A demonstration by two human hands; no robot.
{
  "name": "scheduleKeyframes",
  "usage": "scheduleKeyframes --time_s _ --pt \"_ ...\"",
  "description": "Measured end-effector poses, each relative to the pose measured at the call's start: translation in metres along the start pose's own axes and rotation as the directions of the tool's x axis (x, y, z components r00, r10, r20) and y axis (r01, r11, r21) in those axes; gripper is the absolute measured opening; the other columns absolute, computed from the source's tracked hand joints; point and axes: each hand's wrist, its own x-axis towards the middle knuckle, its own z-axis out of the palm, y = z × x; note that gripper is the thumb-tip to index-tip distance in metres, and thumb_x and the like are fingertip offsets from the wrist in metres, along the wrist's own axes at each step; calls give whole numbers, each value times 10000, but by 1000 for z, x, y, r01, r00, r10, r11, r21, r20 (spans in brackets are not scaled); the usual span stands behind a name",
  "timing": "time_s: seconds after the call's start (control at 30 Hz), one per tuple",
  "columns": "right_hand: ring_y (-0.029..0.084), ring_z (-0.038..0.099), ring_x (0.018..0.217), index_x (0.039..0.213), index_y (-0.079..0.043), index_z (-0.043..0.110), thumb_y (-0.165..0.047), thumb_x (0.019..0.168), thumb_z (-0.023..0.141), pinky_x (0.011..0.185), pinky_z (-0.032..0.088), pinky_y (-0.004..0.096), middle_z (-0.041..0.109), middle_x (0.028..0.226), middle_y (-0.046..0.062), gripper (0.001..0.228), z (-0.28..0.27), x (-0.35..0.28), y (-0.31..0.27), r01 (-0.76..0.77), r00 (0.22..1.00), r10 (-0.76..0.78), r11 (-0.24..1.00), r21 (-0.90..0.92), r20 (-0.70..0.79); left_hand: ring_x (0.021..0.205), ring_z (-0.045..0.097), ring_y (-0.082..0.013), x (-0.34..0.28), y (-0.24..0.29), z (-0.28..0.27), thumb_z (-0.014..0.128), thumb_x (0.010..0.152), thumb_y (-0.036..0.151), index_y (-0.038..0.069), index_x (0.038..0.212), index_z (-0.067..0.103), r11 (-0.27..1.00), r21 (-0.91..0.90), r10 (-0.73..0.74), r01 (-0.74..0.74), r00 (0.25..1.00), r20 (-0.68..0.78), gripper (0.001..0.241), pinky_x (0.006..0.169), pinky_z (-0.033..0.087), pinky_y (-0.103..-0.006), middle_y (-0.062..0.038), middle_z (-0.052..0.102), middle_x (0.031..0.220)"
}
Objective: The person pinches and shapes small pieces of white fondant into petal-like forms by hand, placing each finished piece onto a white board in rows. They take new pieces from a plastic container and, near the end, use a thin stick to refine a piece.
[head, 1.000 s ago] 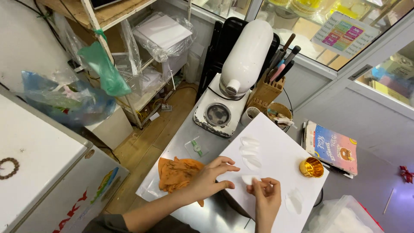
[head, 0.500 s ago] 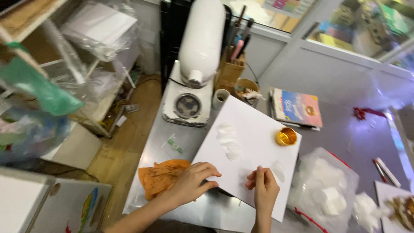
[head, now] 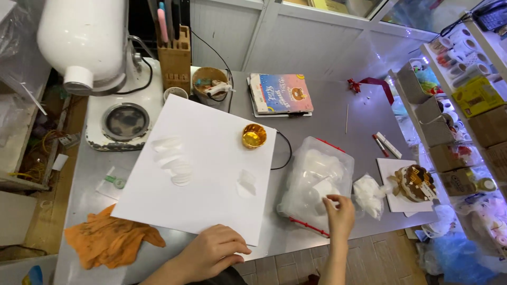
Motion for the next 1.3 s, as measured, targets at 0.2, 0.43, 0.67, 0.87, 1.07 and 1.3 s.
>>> scheduleKeyframes --time_s 0.2,0.43,0.67,0.87,1.07,1.3 --pt "269 643 806 848 -98 778 -270 727 855 730 502 402 702 908 91 224 32 19 -1 75 989 -72 997 -13 126 976 701 -202 46 -14 63 814 873 134 121 1006 736 1000 6 28 -28 998 -56 154 855 526 -364 8 737 1010" --pt "241 673 770 807 -45 758 -282 702 871 718 520 384 715 870 88 283 13 27 -8 -138 939 128 990 10 319 977 710 -195 78 -4 94 822 871 128 113 971 740 1000 21 -10 13 995 -101 130 874 540 -347 6 736 1005" --pt "112 535 604 870 -35 735 -207 805 853 562 409 269 703 762 59 219 -41 14 -51 -370 876 206 866 336 436 1159 670 -308 96 15 79 836 832 143 60 980 636 983 178 6 40 968 -250 262 933 554 -402 -145 683 1270" --pt "86 538 647 935 -4 635 -78 857 817 572 404 236 651 817 32 212 17 -52 -74 -509 762 -213 386 769 611 1246 658 -347 89 39 40 803 720 93 21 966 593 878 478 159 -10 949 -273 332 1008 574 -413 -213 638 1386" --pt "196 672 1020 1194 -34 509 -338 867 716 896 538 385 676 1083 92 493 9 -100 -181 -753 511 -498 133 645 700 1000 742 -261 28 44 -4 802 822 90 50 895 587 934 349 62 75 928 -366 230 823 617 -349 -123 717 1304" --pt "344 663 973 1449 43 474 -665 896 704 836 534 492 656 1109 199 928 64 -144 -185 -886 311 -772 -25 464 554 946 704 -275 -14 73 -57 875 764 309 57 874 566 934 358 151 -19 927 -345 414 1049 550 -495 -154 674 1312"
